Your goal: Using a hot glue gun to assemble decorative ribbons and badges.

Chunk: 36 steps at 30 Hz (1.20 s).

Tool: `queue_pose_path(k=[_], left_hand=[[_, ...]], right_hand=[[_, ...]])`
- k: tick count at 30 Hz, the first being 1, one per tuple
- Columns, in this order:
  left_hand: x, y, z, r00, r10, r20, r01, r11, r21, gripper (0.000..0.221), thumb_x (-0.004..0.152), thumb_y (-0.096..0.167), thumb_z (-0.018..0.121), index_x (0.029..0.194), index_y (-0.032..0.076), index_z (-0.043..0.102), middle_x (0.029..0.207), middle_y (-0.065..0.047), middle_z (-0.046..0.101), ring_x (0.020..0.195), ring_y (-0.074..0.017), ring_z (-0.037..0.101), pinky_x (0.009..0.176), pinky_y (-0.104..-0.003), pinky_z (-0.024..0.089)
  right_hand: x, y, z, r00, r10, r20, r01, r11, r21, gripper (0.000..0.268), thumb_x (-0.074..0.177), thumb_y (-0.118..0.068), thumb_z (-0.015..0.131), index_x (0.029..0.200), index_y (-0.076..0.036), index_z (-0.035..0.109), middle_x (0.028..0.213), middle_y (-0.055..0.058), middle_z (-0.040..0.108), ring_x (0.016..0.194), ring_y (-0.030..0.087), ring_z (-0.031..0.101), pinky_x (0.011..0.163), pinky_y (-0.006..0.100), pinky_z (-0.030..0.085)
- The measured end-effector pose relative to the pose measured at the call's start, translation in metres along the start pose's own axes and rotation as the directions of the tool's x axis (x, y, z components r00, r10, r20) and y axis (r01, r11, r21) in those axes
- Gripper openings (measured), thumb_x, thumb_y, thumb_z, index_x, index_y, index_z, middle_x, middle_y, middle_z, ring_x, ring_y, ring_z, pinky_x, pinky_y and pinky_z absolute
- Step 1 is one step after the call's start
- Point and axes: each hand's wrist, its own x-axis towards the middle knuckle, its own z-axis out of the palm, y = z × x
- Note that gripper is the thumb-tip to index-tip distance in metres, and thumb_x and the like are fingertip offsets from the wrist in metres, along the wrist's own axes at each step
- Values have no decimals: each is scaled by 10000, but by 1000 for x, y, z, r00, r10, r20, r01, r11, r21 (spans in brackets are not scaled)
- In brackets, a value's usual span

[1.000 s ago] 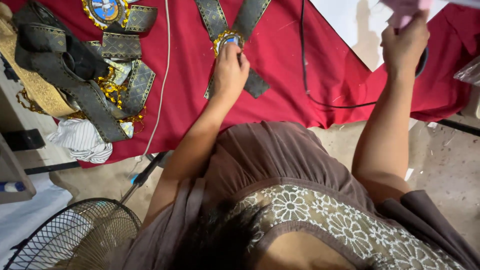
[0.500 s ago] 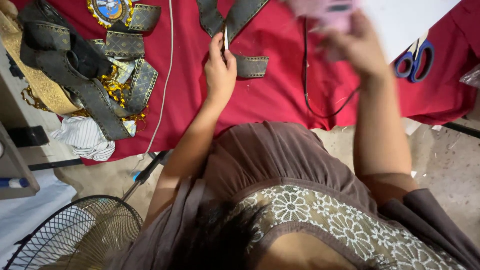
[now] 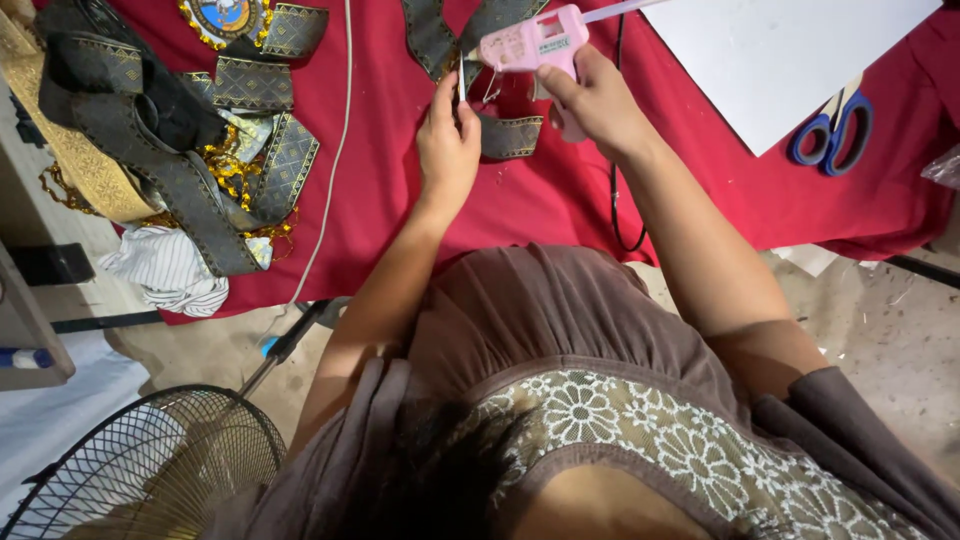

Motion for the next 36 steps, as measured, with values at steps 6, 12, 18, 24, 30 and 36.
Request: queue_pose_path(k=[6,12,18,24,30,36], left_hand=[[1,7,-3,999,-26,23,26,1000,-4,368,998,76,576,1362,28,562,1154,-252,715,1014,-420,729,834,-475,595],[0,6,-2,1000,-13,12,13,1000,-19,365,998,71,571,1362,36,567,1171,-246,712,1041,-423,721,852,-473,596],[0,11,-2,1000,-15,18,16,998,-58,352,1004,70,567,1354,42,568,1180,-238,712,1042,-409,731,856,-457,604],[-3,5,3,999,-30,32,30,999,16,372,996,94,607,1360,29,570,1167,-244,708,1044,-414,717,873,-463,594],[-4,1,8,999,25,27,-25,1000,-13,370,1007,124,618,1365,39,585,1220,-232,702,1072,-397,727,878,-435,610],[-10,0,16,984,124,126,-130,991,39,428,1021,227,723,1362,16,575,1391,-215,614,1296,-395,615,1102,-455,517]], right_hand=[[-1,-8,4,1000,0,-9,0,1000,-29,246,1072,-193,622,1216,-9,545,891,36,653,608,100,610,528,279,504],[-6,-7,4,1000,-18,11,19,1000,-6,241,1088,-186,617,1217,2,540,902,37,647,620,100,604,560,278,513],[-18,-16,6,999,39,10,-39,998,-42,224,1073,-180,593,1208,-7,548,891,31,652,595,95,584,533,274,477],[-24,-11,3,999,50,22,-48,996,-76,219,1077,-190,588,1202,-13,555,871,29,640,611,88,602,553,265,502],[-25,-9,-6,994,109,5,-109,992,61,213,1084,-216,607,1150,-18,563,893,45,688,597,98,587,527,268,473],[-25,19,-49,982,169,-78,-136,936,325,212,1082,-221,640,1143,-24,587,879,51,658,598,137,621,548,283,526]])
